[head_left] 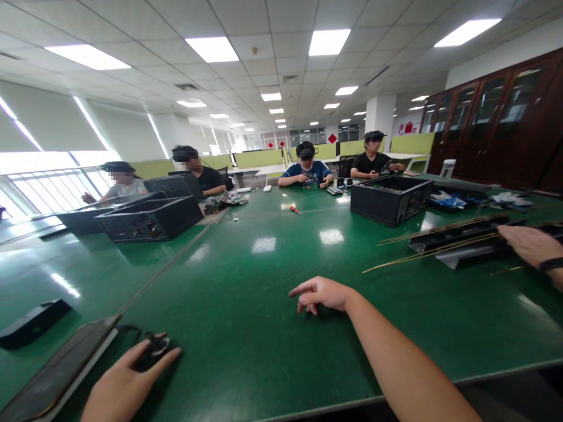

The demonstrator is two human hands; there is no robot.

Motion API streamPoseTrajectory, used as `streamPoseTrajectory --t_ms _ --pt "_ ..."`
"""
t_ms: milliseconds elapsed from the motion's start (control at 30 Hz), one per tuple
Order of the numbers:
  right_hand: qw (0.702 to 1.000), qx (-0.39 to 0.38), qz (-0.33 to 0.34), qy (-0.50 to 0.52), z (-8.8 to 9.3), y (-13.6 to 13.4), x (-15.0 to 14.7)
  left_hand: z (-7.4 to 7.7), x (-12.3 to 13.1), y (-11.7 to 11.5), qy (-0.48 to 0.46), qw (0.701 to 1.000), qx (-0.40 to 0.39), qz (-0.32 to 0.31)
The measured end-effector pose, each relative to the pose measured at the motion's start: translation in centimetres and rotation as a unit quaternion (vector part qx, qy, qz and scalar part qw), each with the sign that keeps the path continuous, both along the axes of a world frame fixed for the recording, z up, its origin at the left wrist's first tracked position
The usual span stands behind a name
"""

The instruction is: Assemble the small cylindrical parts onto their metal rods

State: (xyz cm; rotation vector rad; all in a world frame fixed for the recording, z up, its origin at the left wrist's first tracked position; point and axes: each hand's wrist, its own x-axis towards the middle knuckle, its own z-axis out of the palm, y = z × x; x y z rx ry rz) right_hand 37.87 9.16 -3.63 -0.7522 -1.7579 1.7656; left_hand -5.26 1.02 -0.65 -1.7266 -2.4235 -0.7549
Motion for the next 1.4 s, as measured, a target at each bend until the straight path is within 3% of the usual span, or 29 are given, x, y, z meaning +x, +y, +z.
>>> streamPoseTrajectory --t_ms 100,167,233,367,467,567,800,1000,1400 --pt "1.000 0.001 0.003 0.003 -0.1 0.0 0.0 0.3 1.0 0.6 -0.017 0.998 -0.049 -0.025" --pt "1.000 0.000 -0.002 0.006 -0.1 0.0 -0.1 1.1 2.8 1.4 -0.027 0.996 -0.032 -0.081" --pt "1.000 0.002 -0.028 0.014 -0.2 0.1 -0.1 2.0 5.7 2.6 -0.031 0.985 -0.010 -0.170" --pt "0.990 0.014 -0.124 0.061 -0.3 0.4 -0.1 3.4 13.6 5.1 0.003 0.935 -0.007 -0.354" --pt "0.981 0.048 -0.172 0.078 -0.3 0.6 0.0 3.1 19.0 6.6 0.035 0.900 -0.010 -0.434" --pt "0.972 0.109 -0.203 0.048 -0.2 0.6 0.0 1.8 21.7 7.7 0.037 0.893 -0.010 -0.448" --pt "0.957 0.184 -0.210 -0.078 -0.4 0.5 -0.4 -0.7 20.9 8.2 -0.013 0.887 0.016 -0.462" --pt "0.960 0.180 -0.179 -0.120 -0.4 0.3 -0.4 -0.7 20.9 7.8 -0.072 0.865 0.030 -0.496" --pt "0.956 0.182 -0.199 -0.111 -0.6 -0.1 -0.9 -1.3 21.3 7.3 -0.119 0.852 0.021 -0.509"
